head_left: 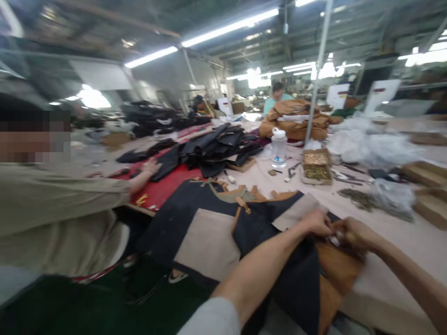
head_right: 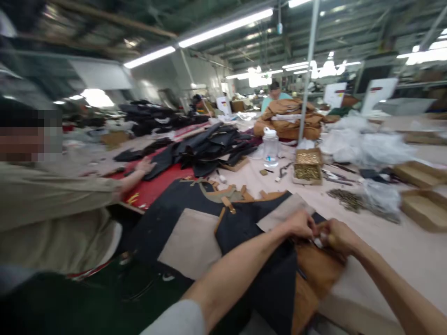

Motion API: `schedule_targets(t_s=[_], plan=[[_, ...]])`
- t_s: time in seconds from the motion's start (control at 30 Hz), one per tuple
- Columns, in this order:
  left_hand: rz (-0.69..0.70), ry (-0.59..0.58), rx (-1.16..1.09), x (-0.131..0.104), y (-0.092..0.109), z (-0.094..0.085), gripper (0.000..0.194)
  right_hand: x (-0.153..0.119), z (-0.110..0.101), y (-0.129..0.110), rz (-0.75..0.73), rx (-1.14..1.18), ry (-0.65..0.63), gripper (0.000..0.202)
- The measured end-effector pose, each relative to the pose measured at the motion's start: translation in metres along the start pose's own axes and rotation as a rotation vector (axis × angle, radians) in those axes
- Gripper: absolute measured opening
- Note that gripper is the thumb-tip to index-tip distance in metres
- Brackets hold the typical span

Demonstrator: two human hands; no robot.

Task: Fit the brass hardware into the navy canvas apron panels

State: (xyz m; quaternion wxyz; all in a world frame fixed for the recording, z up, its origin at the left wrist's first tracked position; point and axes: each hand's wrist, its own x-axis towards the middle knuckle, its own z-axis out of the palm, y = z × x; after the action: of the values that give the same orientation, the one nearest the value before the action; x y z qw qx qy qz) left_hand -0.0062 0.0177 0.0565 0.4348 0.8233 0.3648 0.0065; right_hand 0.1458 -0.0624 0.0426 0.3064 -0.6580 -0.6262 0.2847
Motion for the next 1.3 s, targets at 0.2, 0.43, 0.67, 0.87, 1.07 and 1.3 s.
schedule_targets(t_s=[0.2, 0.43, 0.67, 0.87, 1.07, 1.3], plan=[[0.105, 0.023, 0.025, 0.02, -0.007, -0.005, 0.024, -0.07, -0.005, 0.039, -0.02, 0.128, 0.242, 0.039], [0.418, 0.362, 0.462, 0.003, 0.016, -0.027, 0.022, -0.086, 0.011, 0.041, -0.102, 0.059, 0.375, 0.035], [0.546, 0.324, 0.636, 0.012, 0.017, -0.029, 0.017, -0.079, 0.015, 0.039, -0.066, 0.076, 0.404, 0.038], [0.355, 0.485, 0.199, 0.02, -0.015, -0.007, 0.03, -0.061, -0.02, 0.054, 0.032, 0.42, 0.191, 0.042], [0.337, 0.47, 0.01, 0.022, -0.022, -0.014, 0.027, 0.011, -0.078, 0.09, 0.193, -0.034, 0.58, 0.035], [0.29, 0.45, -0.045, 0.021, -0.022, -0.018, 0.027, 0.067, -0.091, 0.113, 0.344, -0.212, 0.582, 0.018]])
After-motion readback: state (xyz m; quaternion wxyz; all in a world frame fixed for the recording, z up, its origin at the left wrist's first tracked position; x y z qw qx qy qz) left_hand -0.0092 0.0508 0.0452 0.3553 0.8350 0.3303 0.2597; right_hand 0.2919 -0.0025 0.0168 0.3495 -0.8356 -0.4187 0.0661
